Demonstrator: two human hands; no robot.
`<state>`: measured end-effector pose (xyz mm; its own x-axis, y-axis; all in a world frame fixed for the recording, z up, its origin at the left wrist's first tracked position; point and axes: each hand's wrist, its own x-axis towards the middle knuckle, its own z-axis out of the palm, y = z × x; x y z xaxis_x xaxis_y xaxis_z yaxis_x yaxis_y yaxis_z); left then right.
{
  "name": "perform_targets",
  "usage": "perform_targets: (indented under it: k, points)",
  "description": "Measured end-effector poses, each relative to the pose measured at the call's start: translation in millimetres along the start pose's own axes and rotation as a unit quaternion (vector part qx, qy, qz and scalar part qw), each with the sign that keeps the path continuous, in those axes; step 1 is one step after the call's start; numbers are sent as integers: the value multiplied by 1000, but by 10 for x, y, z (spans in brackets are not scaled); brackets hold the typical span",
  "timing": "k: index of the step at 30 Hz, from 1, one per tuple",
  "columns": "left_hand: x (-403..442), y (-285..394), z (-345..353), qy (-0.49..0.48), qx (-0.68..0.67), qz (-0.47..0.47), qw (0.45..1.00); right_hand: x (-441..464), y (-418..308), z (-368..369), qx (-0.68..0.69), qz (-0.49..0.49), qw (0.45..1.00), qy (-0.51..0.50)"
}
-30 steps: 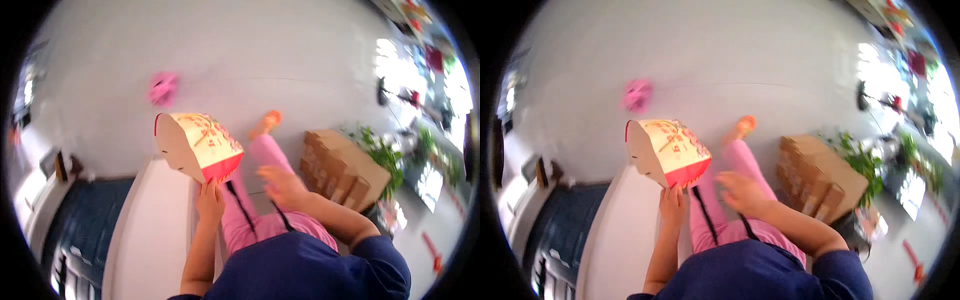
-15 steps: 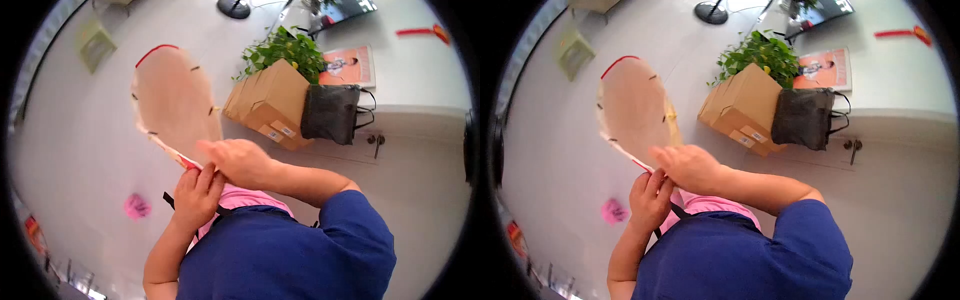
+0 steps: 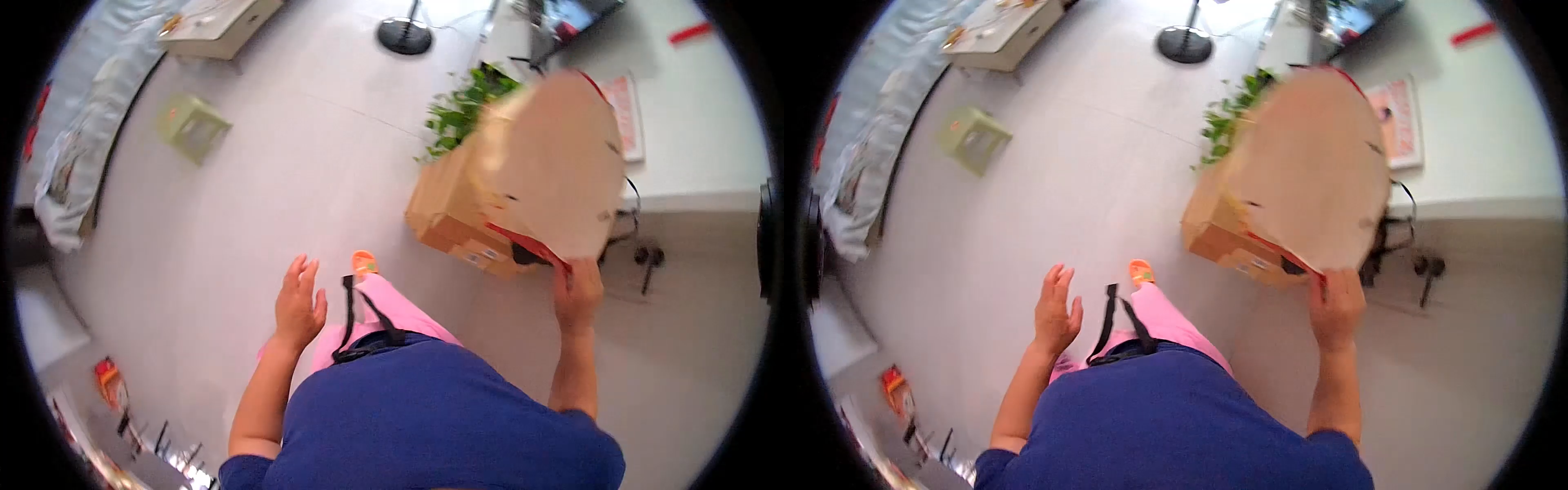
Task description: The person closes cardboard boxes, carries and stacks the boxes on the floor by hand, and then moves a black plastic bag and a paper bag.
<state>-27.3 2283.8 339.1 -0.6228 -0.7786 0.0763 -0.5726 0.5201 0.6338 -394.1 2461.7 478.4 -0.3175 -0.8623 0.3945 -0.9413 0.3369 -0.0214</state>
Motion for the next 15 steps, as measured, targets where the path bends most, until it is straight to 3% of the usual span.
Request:
perform_targets:
  k: [6,10,15]
  points:
    - [24,-40,103,-25,-7,-69,997,-189,251,408,33,66,996,-48]
    - [32,75,149,-31,-24,-59,997,-5,341,435,53,64,996,-14]
    - [-92,-167,68,-32,-36,-67,997,-182,542,802,56,121,988,-80]
